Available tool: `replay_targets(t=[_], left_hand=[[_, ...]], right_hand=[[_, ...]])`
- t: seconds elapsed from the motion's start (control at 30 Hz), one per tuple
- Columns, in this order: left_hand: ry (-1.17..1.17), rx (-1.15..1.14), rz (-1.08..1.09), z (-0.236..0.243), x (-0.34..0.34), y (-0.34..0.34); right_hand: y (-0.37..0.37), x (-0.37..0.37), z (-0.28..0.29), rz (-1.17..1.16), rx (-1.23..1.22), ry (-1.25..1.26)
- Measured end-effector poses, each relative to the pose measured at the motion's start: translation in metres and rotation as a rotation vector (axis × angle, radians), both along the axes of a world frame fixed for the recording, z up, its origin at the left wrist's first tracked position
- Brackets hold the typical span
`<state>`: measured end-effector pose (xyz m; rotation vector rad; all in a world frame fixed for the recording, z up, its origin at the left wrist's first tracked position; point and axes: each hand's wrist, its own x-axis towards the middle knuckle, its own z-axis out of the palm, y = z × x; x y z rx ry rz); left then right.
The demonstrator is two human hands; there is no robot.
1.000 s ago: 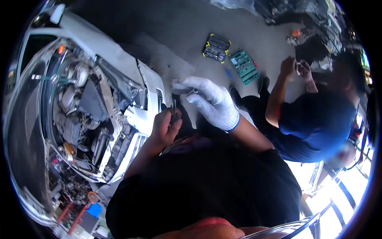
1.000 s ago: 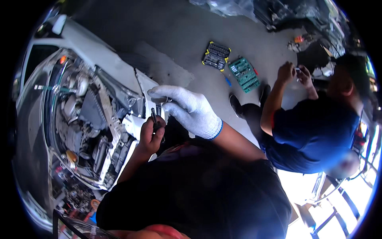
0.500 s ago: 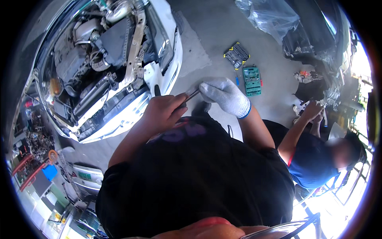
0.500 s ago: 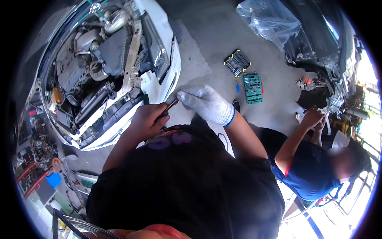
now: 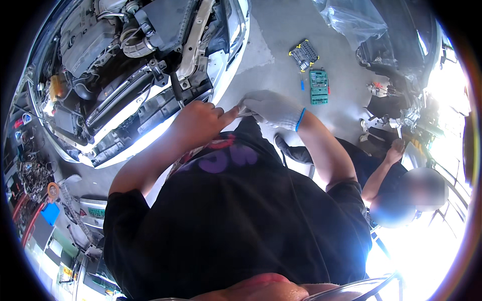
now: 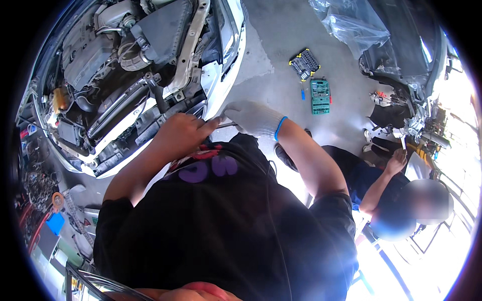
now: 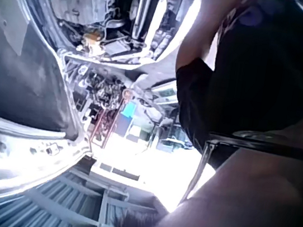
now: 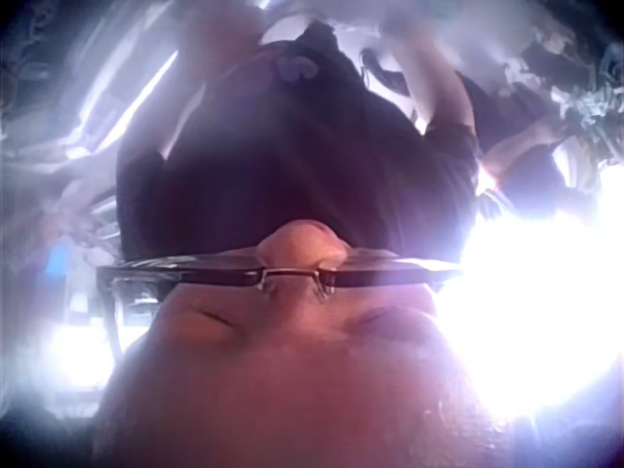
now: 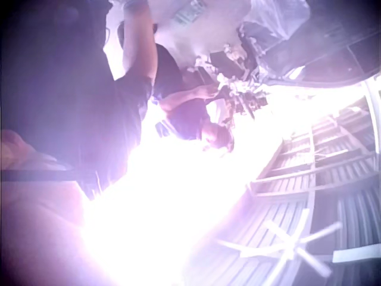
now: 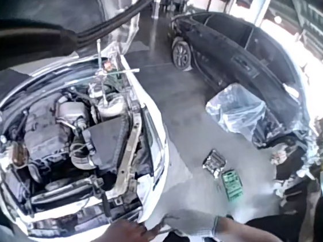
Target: The person removes clips from a car's plastic radiator cover using a pry tool and takes off the panel. Then, the person selects a socket driver from a toolkit and unscrews bolts along the car's front bumper assembly.
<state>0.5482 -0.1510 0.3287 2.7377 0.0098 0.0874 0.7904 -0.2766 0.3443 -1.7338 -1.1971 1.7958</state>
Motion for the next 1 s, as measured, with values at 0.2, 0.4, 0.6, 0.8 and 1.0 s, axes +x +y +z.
replay_targets(t=[0.2, 0.4, 0.6, 0.8, 1.0], left_hand=[[-0.049, -0.487, 0.273, -0.055, 0.007, 0.001], [0.018, -1.993, 0.996, -0.144, 0.060, -0.013], [-0.016, -2.507, 1.316, -0.230, 0.072, -0.045], [0.005, -2.574, 1.402, -0.274, 0.018, -0.051], [-0.105, -2.589, 1.584, -0.296, -0.027, -0.056]], right_hand=[[-0.004, 0.007, -0.056, -0.453, 0.022, 0.524], [-0.027, -0.058, -0.101, -0.342, 0.308, -0.271], [0.022, -0.037, -0.130, -0.606, -0.192, -0.035], [0.098, -0.004, -0.208, -0.514, 0.072, -0.219], [0.146, -0.003, -0.227, -0.379, -0.066, -0.383]])
